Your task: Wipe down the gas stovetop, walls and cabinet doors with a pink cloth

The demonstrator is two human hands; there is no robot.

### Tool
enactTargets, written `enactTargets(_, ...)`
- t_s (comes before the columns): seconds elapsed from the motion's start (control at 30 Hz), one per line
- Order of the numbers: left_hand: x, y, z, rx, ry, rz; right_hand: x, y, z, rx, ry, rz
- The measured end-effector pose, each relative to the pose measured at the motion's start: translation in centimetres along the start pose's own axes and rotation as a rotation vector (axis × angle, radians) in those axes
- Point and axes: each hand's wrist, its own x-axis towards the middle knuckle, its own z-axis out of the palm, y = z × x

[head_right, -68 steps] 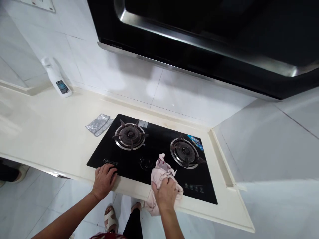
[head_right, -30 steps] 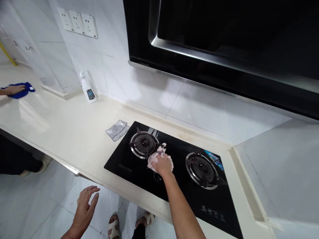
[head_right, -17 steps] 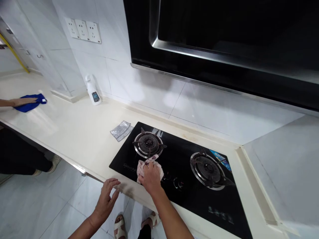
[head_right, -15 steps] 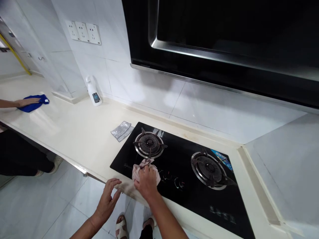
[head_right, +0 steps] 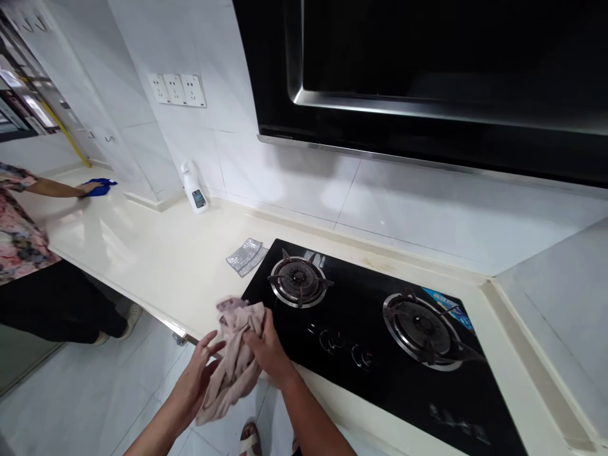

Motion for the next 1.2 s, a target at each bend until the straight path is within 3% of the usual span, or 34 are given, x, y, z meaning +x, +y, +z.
enactTargets(0.07,2.0,0.8,1.5,0.082,-0.056,0.105,2.2,0.2,-1.6,-0.221,0.142,-0.04)
enactTargets(0.2,5.5,0.5,3.2,0.515,0.146,0.46,2.3,3.5,-5.2,-0.543,0.463,-0.05)
enactTargets(0.27,6.6,-0.4,3.6,0.74,0.159,0.588,0.1,6.3,-6.9,-0.653,0.469,-0.096)
enactTargets(0.43,9.6,-1.5,6.6,1.068,-0.012,0.703,-5.8,12.9,-9.3,-1.198,0.312,-0.304)
enactTargets(0.53,11.8,-1.4,9.6,1.091,-0.06,0.738,-6.9,14.4,-9.8,-1.418,0.257,-0.373)
enactTargets(0.67,13.6,-1.0,11.8,1.074,0.014,0.692,-6.8,14.4,-9.8,-1.453,0.265,-0.422)
enactTargets(0.8,14.5,0.0,9.9,1.117,0.044,0.627,-7.0,14.2,-10.0,-1.379,0.275,-0.451)
enactTargets(1.0,19.6,2.5,4.2,1.146,0.278,0.38,-7.1,13.8,-9.8,-1.342,0.278,-0.439)
enactTargets(1.1,21.7,3.3,3.3,1.152,0.307,0.334,-7.1,13.7,-9.9,-1.362,0.272,-0.456)
enactTargets(1.2,20.6,2.8,2.8,1.145,0.273,0.377,-7.1,13.9,-10.2,-1.398,0.274,-0.496)
